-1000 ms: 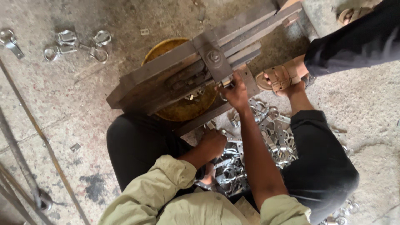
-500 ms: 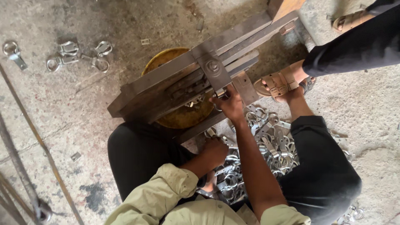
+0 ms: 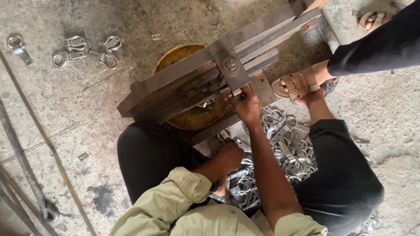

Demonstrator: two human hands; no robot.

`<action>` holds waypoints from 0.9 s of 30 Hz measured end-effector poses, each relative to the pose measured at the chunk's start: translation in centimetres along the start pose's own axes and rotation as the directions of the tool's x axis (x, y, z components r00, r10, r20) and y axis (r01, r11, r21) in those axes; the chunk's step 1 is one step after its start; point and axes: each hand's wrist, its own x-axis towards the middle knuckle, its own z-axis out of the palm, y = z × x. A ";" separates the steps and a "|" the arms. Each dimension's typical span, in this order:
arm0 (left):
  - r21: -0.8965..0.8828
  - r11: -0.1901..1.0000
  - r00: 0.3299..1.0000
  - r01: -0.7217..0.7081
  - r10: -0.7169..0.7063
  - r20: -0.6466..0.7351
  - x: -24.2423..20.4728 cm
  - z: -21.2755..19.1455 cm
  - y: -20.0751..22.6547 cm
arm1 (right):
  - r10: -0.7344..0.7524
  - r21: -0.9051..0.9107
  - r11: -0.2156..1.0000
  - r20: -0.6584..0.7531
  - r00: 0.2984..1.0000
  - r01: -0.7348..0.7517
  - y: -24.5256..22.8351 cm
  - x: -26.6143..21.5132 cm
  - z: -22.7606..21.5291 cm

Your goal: The person sits on the floor and operates a manual press machine to shape metal pieces. They repeatedly pick up metal strips, place them into the press, and operate the lever to form the metal into hooks, which are then dropped into a pile.

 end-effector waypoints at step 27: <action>0.036 0.999 1.000 -0.018 0.017 0.021 2.2 3.0 1.6 | -0.426 -0.143 0.904 -0.205 0.881 0.404 7.2 0.6 3.5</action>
